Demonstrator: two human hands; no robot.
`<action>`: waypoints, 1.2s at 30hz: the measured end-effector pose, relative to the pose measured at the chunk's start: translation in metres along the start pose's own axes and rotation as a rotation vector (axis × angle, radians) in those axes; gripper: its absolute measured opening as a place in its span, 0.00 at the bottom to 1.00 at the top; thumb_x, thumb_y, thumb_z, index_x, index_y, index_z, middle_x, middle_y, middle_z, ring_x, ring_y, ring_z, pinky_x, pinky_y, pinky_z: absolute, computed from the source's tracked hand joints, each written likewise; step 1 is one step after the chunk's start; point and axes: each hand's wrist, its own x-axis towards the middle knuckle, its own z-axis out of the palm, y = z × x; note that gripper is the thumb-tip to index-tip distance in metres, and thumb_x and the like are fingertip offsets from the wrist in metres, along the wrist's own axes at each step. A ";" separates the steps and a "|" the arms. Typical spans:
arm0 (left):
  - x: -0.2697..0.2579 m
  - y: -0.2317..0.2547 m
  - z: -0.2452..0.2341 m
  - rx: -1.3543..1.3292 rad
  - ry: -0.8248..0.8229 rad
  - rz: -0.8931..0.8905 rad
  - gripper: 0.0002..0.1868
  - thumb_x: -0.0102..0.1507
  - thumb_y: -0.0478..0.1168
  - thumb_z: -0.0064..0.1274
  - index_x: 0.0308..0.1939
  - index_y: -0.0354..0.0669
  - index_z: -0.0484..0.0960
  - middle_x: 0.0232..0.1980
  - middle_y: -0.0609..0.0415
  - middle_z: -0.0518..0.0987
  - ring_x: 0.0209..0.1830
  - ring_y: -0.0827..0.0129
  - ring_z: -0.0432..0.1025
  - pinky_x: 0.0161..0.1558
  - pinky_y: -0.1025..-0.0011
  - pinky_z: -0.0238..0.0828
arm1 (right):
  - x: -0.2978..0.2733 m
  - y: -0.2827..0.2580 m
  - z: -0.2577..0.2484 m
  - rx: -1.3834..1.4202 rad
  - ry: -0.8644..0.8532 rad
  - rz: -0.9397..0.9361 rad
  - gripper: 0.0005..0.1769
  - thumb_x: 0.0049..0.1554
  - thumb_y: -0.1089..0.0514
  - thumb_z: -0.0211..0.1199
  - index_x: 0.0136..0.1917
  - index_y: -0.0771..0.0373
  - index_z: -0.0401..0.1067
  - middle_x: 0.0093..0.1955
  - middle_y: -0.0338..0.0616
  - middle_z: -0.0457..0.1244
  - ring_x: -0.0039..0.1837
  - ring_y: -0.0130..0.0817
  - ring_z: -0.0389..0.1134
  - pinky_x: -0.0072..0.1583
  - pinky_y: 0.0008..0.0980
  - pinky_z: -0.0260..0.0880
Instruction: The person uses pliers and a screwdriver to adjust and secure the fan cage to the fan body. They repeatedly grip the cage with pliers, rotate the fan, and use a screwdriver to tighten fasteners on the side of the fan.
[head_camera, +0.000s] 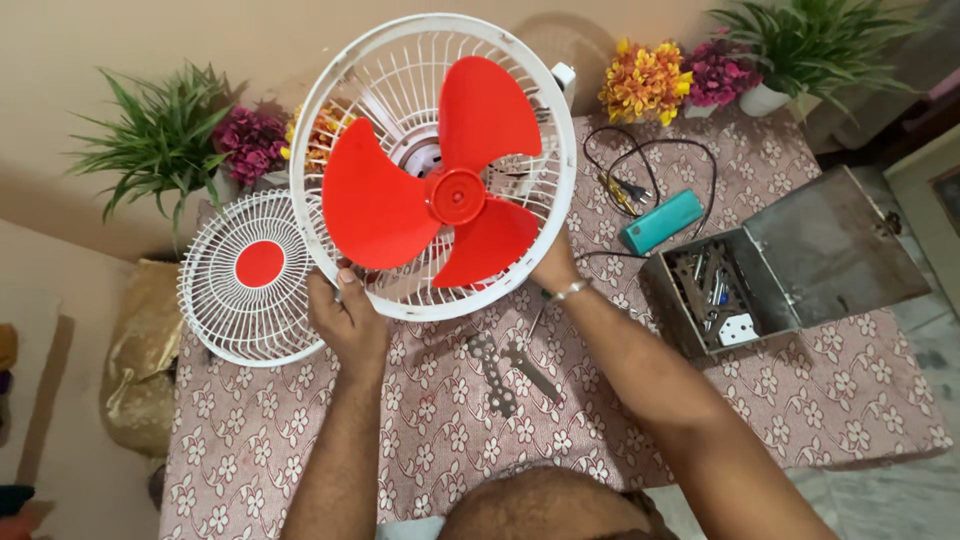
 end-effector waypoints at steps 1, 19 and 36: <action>0.000 0.000 -0.001 0.024 0.003 -0.017 0.11 0.76 0.38 0.41 0.50 0.30 0.73 0.39 0.53 0.73 0.36 0.71 0.69 0.37 0.69 0.66 | -0.004 0.002 -0.003 0.047 0.095 0.009 0.27 0.55 0.63 0.65 0.67 0.70 0.65 0.56 0.51 0.71 0.55 0.36 0.74 0.55 0.33 0.77; -0.004 -0.005 0.000 0.016 -0.041 -0.075 0.12 0.73 0.39 0.41 0.44 0.31 0.74 0.32 0.53 0.75 0.27 0.72 0.70 0.28 0.70 0.68 | 0.021 -0.064 -0.063 1.049 -0.082 0.413 0.47 0.58 0.24 0.42 0.70 0.64 0.66 0.64 0.50 0.68 0.66 0.43 0.69 0.70 0.45 0.68; -0.006 -0.002 0.002 0.027 -0.023 0.031 0.13 0.75 0.42 0.42 0.45 0.33 0.73 0.34 0.54 0.73 0.31 0.71 0.71 0.31 0.69 0.66 | 0.035 -0.064 -0.046 0.990 0.029 0.284 0.41 0.63 0.27 0.38 0.70 0.60 0.66 0.58 0.51 0.68 0.56 0.42 0.72 0.58 0.43 0.76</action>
